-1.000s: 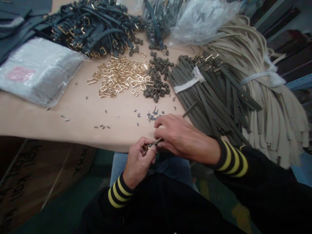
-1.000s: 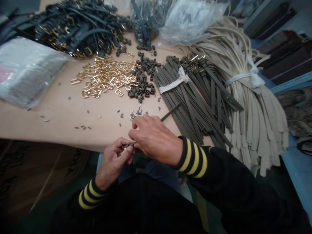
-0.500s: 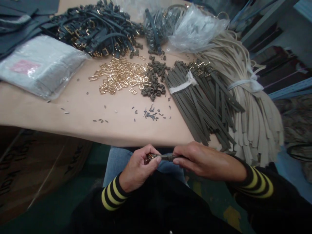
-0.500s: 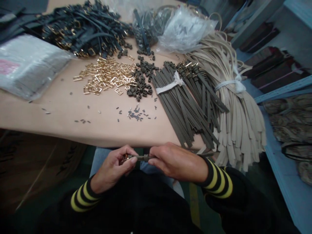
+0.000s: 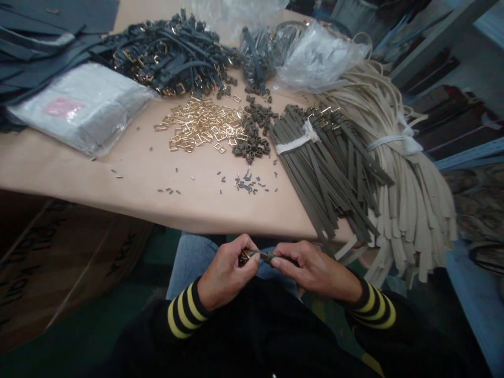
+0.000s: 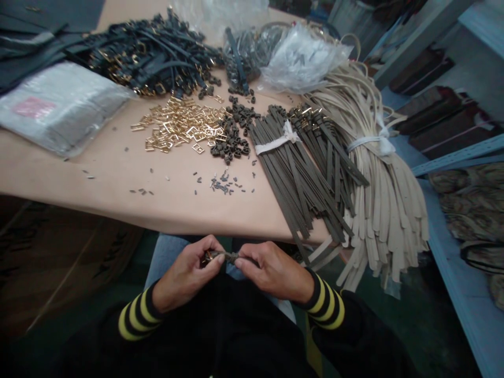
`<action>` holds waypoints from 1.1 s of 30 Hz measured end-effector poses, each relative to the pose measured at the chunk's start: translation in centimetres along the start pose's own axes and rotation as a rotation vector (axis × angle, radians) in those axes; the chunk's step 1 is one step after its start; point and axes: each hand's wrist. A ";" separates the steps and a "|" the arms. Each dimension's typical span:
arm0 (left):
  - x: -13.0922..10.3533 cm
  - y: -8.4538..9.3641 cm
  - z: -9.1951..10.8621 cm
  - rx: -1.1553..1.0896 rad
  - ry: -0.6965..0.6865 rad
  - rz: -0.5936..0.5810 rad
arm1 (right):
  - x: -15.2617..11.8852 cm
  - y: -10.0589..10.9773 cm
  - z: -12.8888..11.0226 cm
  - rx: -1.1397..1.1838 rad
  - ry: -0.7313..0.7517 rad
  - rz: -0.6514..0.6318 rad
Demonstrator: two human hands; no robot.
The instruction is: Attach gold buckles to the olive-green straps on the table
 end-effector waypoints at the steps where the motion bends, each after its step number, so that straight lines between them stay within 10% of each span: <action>1: 0.0 0.0 0.0 0.006 -0.013 -0.011 | 0.0 0.0 0.0 -0.006 0.010 0.000; 33: 0.1 -0.5 -0.5 0.117 -0.108 -0.019 | -0.3 -1.1 0.6 -0.033 0.020 0.101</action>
Point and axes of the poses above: each hand's wrist, its own x-axis towards the middle knuckle, its own y-axis out of the back of the hand, z = x × y, and after that the axes turned 15 degrees about z, right-handed
